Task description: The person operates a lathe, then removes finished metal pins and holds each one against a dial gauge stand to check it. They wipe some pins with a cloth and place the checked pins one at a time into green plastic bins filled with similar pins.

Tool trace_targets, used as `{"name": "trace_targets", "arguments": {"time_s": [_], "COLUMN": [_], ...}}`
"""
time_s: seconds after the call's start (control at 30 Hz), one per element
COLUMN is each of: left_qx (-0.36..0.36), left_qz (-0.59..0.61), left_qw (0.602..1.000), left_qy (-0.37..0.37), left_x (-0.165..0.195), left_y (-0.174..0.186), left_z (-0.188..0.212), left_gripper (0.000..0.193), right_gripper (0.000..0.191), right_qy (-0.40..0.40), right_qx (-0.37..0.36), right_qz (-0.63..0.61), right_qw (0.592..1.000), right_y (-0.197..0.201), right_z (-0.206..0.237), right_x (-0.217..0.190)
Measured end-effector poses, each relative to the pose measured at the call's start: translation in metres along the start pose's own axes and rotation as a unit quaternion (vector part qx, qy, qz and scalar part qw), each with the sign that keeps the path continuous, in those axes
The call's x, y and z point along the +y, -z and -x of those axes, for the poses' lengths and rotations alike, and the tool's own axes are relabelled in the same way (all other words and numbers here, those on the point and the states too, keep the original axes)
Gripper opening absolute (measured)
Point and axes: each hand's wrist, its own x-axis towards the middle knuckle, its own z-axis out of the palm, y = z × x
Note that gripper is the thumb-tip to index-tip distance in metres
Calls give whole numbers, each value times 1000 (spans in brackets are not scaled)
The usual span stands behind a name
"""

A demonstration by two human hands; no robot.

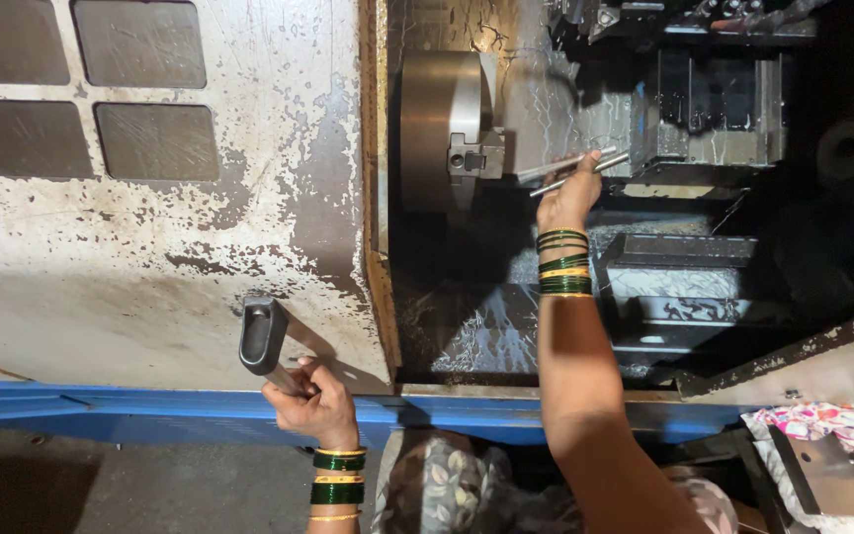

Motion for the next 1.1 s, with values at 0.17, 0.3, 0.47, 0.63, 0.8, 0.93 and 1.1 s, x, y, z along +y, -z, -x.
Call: {"name": "trace_targets", "arguments": {"time_s": [0.17,0.3,0.47,0.63,0.8,0.93,1.1], "left_qx": [-9,-32,-31,-26,-19,-14,-4], "left_qz": [-19,-3,-6,-2,-32,-27,-18], "left_qw": [1000,999,999,999,999,999,1000], "left_qy": [13,11,36,22,29,20,11], "left_x": [0,-2,2,7,13,15,9], "left_y": [4,5,7,7,7,7,3], "left_z": [1,1,4,4,7,8,9], "left_gripper": [27,22,24,24,25,25,25], "right_gripper": [42,51,66,65,52,54,52], "right_qy": [-6,-31,64,109,39,25,-54], "right_qx": [-107,-117,-166,-84,-158,-199,-208], "right_qz": [167,197,382,464,233,216,221], "right_qw": [980,973,907,875,959,956,951], "right_y": [8,3,-9,-2,8,5,-11], "right_z": [12,27,41,42,42,41,26], "right_x": [-9,-25,-46,-53,-44,-33,-19]}}
